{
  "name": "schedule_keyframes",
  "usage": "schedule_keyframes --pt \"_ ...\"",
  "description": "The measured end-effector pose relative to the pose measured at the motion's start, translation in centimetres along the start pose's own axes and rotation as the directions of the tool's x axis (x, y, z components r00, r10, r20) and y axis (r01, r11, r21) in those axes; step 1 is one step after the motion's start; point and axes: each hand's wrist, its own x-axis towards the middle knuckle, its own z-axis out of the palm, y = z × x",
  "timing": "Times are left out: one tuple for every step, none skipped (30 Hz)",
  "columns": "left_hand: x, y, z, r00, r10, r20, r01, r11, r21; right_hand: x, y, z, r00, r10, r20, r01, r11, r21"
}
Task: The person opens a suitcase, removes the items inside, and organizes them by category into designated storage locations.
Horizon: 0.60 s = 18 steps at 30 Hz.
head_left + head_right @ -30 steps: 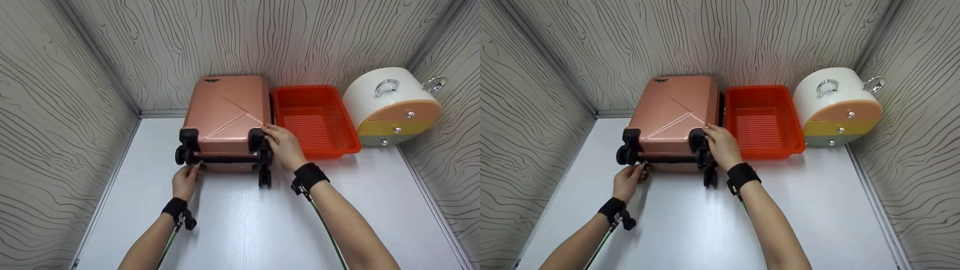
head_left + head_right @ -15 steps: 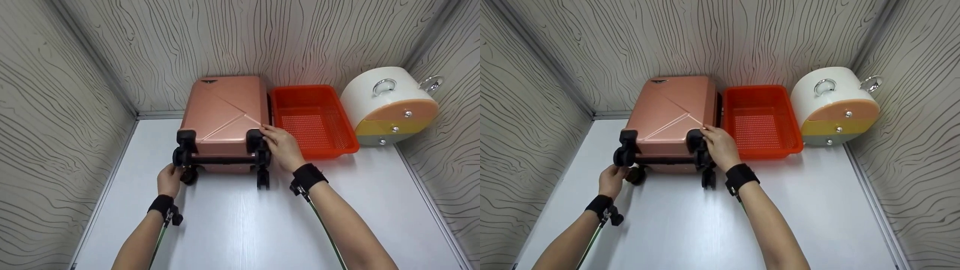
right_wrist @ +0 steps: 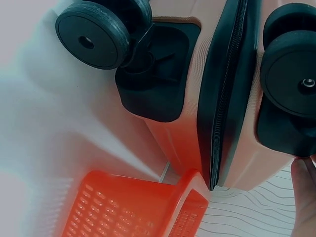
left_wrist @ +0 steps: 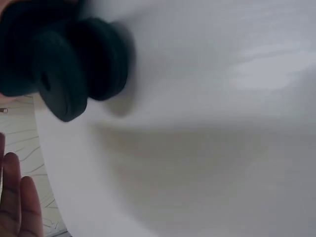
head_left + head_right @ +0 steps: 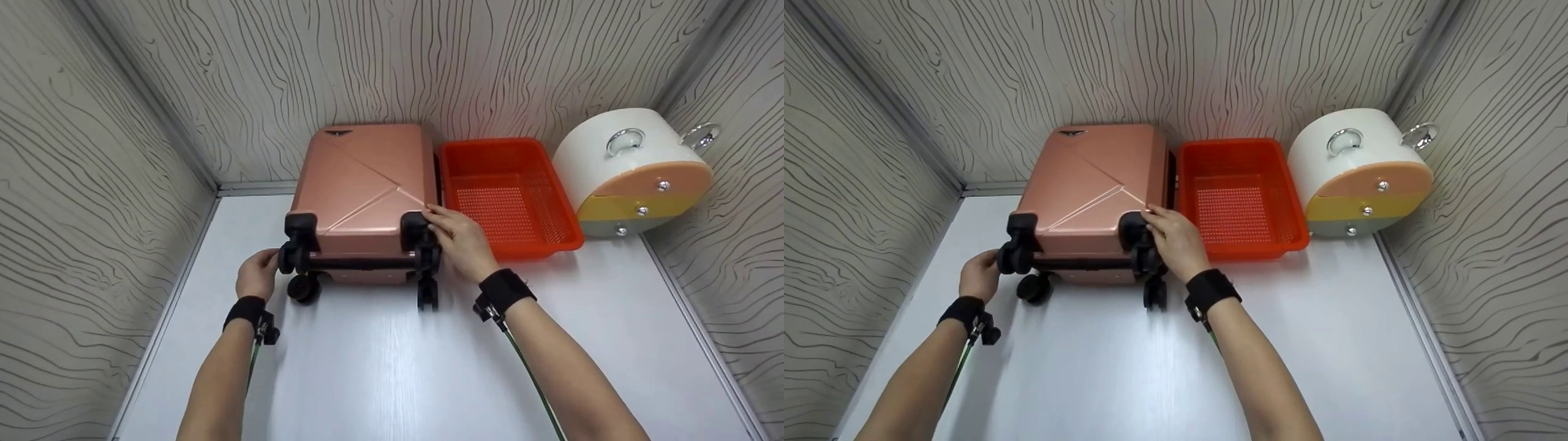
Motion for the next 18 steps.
schedule_keyframes --pt "0.2 0.1 -0.2 1.000 0.001 0.011 -0.001 1.000 0.017 0.0 0.0 0.0 1.000 0.002 -0.002 -0.002 1.000 -0.001" --pt "0.4 0.2 -0.4 1.000 0.002 0.022 -0.003 0.999 0.032 0.0 0.0 0.0 1.000 0.005 -0.004 -0.005 1.000 -0.004" --pt "0.7 0.3 -0.5 1.000 0.002 0.030 -0.004 0.999 0.045 0.0 0.0 0.0 1.000 0.007 -0.007 -0.007 1.000 -0.006" --pt "1.0 0.5 -0.6 0.999 0.006 0.038 -0.008 0.998 0.055 0.0 0.0 -0.1 1.000 0.007 -0.010 -0.007 1.000 -0.004" --pt "1.3 0.7 -0.6 0.999 0.007 0.043 -0.010 0.998 0.064 0.0 0.1 -0.1 1.000 0.007 -0.013 -0.007 1.000 -0.006" --pt "1.6 0.8 -0.7 0.999 0.008 0.049 -0.011 0.997 0.072 0.0 0.1 -0.1 1.000 0.006 -0.014 -0.006 1.000 -0.009" --pt "1.9 1.0 -0.7 0.999 0.007 0.053 -0.011 0.997 0.074 0.0 0.1 -0.2 1.000 0.004 -0.015 -0.004 1.000 -0.014" --pt "2.2 1.1 -0.7 0.998 0.006 0.060 -0.010 0.997 0.076 0.0 0.2 -0.2 1.000 0.003 -0.015 -0.004 1.000 -0.014" --pt "2.4 1.2 -0.7 0.998 0.005 0.066 -0.010 0.997 0.077 -0.1 0.2 -0.2 1.000 0.001 -0.015 -0.002 1.000 -0.012" --pt "2.7 1.3 -0.7 0.997 0.004 0.074 -0.010 0.997 0.078 -0.1 0.2 -0.2 1.000 0.000 -0.017 0.000 1.000 -0.012" --pt "3.0 1.3 -0.7 0.997 0.007 0.082 -0.013 0.997 0.081 -0.1 0.3 -0.2 1.000 -0.001 -0.019 0.000 1.000 -0.017" --pt "3.3 1.4 -0.7 0.996 0.008 0.090 -0.016 0.996 0.084 -0.2 0.3 -0.2 1.000 -0.004 -0.021 0.004 1.000 -0.019" --pt "3.5 1.4 -0.8 0.995 0.010 0.101 -0.019 0.996 0.088 -0.2 0.4 -0.1 1.000 -0.008 -0.024 0.008 1.000 -0.019" --pt "3.8 1.5 -0.8 0.994 0.010 0.110 -0.020 0.996 0.092 -0.2 0.4 -0.1 1.000 -0.012 -0.025 0.011 1.000 -0.018" --pt "4.0 1.6 -0.9 0.993 0.011 0.119 -0.022 0.995 0.098 -0.2 0.4 -0.1 1.000 -0.017 -0.026 0.017 1.000 -0.018" --pt "4.2 1.7 -0.9 0.992 0.007 0.128 -0.021 0.994 0.104 -0.2 0.4 0.0 0.999 -0.020 -0.026 0.020 1.000 -0.021" --pt "4.5 1.8 -1.0 0.991 0.005 0.134 -0.019 0.994 0.108 -0.1 0.3 0.0 0.999 -0.023 -0.024 0.022 1.000 -0.021" --pt "4.6 1.9 -1.1 0.990 -0.002 0.141 -0.014 0.994 0.109 -0.1 0.3 0.0 0.999 -0.024 -0.022 0.023 1.000 -0.020"
